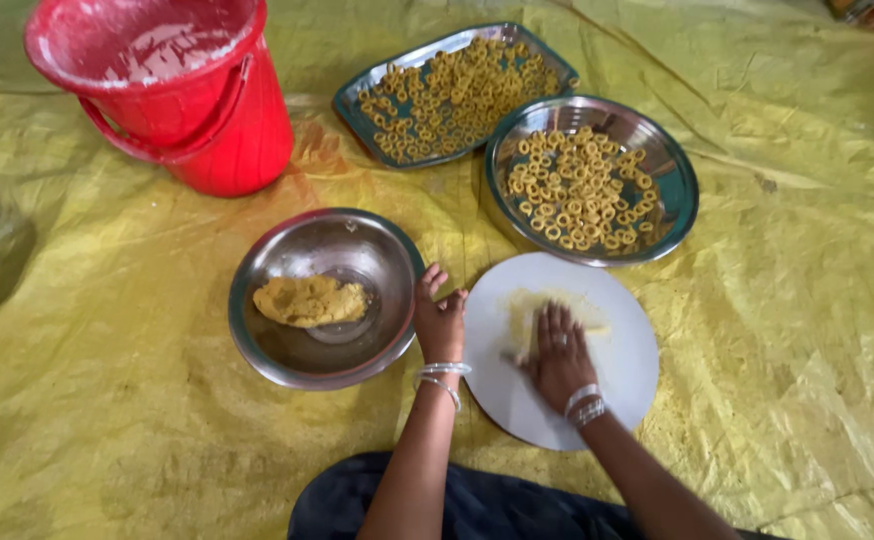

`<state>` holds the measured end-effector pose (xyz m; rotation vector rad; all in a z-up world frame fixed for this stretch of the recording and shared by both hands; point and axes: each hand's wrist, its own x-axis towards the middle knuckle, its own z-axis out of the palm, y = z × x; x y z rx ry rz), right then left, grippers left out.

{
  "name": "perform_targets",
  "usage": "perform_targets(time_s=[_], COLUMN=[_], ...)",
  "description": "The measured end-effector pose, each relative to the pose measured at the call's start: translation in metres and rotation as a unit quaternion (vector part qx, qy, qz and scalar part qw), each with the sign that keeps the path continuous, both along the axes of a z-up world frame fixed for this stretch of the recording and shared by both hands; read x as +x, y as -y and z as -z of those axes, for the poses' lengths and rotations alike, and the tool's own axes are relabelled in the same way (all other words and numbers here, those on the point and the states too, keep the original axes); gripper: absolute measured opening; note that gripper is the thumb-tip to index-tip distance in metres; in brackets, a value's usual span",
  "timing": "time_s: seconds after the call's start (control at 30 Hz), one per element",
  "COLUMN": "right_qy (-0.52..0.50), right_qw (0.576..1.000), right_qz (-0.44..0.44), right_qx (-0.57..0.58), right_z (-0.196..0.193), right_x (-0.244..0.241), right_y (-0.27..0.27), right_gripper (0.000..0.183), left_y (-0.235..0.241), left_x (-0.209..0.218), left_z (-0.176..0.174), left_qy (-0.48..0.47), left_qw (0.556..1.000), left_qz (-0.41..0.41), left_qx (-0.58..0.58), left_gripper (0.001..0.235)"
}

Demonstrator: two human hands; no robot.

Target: The person rolls small pieces of dough into thin ropes on a white plate, then joins the ends to form rings. The finished rings are placed into a metal bowl. The process is repeated continuously with additional dough pieces.

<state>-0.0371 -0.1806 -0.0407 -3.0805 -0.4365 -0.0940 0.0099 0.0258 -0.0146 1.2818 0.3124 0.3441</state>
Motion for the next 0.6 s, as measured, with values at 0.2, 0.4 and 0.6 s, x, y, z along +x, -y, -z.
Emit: perform_targets(time_s=[0.2,0.4,0.6], right_qy=[-0.023,-0.079,-0.030], right_qw=[0.997,0.997,0.995], right_qz=[0.070,0.020,0.093], right_qx=[-0.009,-0.010,0.032], right_z=[-0.018,-0.017,-0.032], right_x=[0.007,-0.056,0.021], right_y=[-0.015,-0.029,-0.025], right_gripper=[0.094,0.100,0.099], left_y=[0.005,0.005,0.004], left_x=[0.000,-0.004,-0.008], left_z=[0.006,-0.004,-0.015], left_qy=[0.010,-0.022,-0.031], left_qw=[1.000,1.000,1.000], left_qz=[-0.002,0.003,0.001], left_qx=[0.015,0.008,0.005], left_gripper=[0.057,0.054,0.055])
